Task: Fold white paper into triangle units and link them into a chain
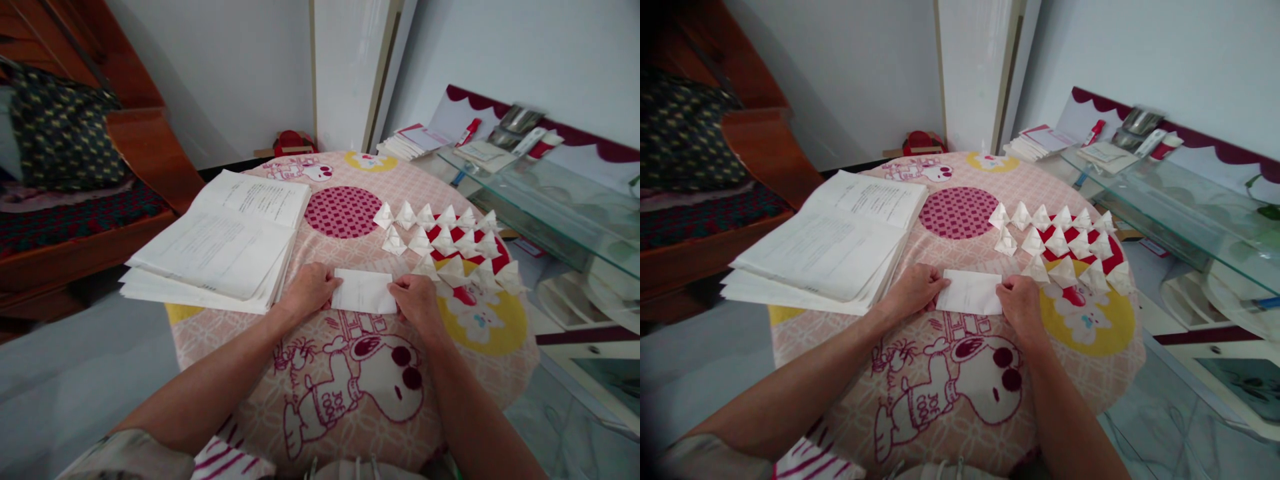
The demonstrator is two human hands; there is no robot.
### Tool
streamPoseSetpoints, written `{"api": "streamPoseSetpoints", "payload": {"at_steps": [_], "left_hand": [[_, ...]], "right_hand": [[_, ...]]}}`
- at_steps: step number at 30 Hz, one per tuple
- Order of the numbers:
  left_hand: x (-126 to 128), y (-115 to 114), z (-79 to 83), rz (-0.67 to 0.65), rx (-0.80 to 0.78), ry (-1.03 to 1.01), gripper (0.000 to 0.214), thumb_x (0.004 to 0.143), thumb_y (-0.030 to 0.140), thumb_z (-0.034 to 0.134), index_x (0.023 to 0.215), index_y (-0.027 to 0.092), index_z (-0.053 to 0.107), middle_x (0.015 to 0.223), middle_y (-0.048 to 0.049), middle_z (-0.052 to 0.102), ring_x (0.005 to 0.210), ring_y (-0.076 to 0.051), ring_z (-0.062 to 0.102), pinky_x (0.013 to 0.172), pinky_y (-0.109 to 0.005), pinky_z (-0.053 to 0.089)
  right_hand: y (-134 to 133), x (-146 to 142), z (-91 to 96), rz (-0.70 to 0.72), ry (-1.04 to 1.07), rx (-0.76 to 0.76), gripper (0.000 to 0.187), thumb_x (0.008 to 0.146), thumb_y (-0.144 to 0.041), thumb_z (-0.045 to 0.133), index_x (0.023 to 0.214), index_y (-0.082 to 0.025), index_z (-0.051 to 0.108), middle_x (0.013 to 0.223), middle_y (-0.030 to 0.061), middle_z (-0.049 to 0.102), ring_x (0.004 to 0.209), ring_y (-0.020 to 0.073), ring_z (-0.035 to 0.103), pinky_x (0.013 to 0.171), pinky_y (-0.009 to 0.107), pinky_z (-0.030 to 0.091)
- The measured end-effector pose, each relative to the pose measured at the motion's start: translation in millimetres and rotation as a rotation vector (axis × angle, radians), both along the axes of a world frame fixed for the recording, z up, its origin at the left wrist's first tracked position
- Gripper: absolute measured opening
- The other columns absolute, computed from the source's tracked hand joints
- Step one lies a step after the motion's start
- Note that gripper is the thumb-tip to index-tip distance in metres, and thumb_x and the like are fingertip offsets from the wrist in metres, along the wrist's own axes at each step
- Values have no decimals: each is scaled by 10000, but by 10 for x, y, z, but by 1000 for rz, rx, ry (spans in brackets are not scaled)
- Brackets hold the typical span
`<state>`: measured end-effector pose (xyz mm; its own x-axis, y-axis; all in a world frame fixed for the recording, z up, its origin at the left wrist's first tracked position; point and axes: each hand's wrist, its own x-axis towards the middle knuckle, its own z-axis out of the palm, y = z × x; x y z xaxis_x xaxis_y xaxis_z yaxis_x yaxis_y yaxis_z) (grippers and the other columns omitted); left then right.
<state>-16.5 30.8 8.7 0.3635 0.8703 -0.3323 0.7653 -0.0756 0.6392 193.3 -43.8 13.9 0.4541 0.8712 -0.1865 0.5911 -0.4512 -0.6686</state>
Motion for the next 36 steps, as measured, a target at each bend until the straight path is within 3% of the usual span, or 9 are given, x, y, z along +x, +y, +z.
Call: {"api": "streamPoseSetpoints", "payload": {"at_steps": [5, 9, 14, 18, 21, 25, 31, 36], "left_hand": [[27, -27, 18, -85, 319, 238, 249, 939, 331, 575, 822, 153, 704, 794, -96, 718, 848, -215, 678, 814, -294, 491], [9, -59, 53, -102, 411, 312, 225, 935, 365, 580, 942, 167, 684, 870, -97, 710, 897, -238, 664, 819, -312, 482], [0, -63, 68, -281, 584, 167, 213, 924, 138, 510, 1097, 162, 631, 1070, -96, 676, 934, -209, 649, 831, -319, 498], [38, -13, -48, -494, 748, -59, 234, 961, 100, 430, 1006, 144, 655, 1236, -117, 638, 1190, -227, 562, 1032, -373, 468], [49, 17, -118, -610, 725, -142, 238, 980, 122, 430, 1050, 132, 658, 1216, -121, 652, 1168, -215, 569, 1035, -356, 483], [13, 18, -116, -642, 675, -121, 300, 970, 103, 443, 1196, 121, 641, 1249, -140, 655, 1152, -213, 606, 1014, -352, 505], [-21, -5, -177, -752, 710, -75, 395, 997, 165, 467, 1368, 209, 594, 1445, -115, 585, 1318, -229, 545, 1101, -419, 457], [-21, -45, -222, -799, 699, 14, 445, 1015, 225, 477, 1452, 293, 531, 1553, -58, 487, 1421, -225, 455, 1126, -391, 440]], "right_hand": [[13, 9, -7, 3, -25, -10, 205, 777, -276, 579, 611, -186, 659, 435, 6, 556, 385, 146, 550, 400, 217, 343], [27, 25, -27, 20, -63, -1, 201, 769, -265, 583, 605, -182, 665, 436, 12, 559, 434, 154, 568, 457, 229, 367], [36, 35, -53, 24, -85, 18, 189, 762, -250, 593, 591, -187, 644, 426, 5, 547, 456, 148, 564, 471, 222, 361], [36, 27, -46, 8, -56, 2, 184, 767, -249, 588, 606, -185, 651, 432, 2, 553, 409, 138, 534, 444, 225, 348], [35, 21, -33, 9, -60, 14, 186, 767, -248, 588, 600, -190, 643, 434, 4, 556, 411, 139, 544, 441, 220, 354], [36, 14, -24, 7, -37, 12, 187, 772, -246, 579, 603, -188, 634, 427, -1, 546, 384, 138, 540, 420, 219, 349], [33, 6, -32, -5, -25, 16, 173, 766, -257, 584, 623, -180, 646, 448, 8, 570, 385, 142, 545, 403, 221, 359], [7, 76, -61, -14, 60, 40, 158, 754, -270, 590, 632, -181, 634, 448, -2, 568, 368, 143, 531, 382, 224, 373]]}}
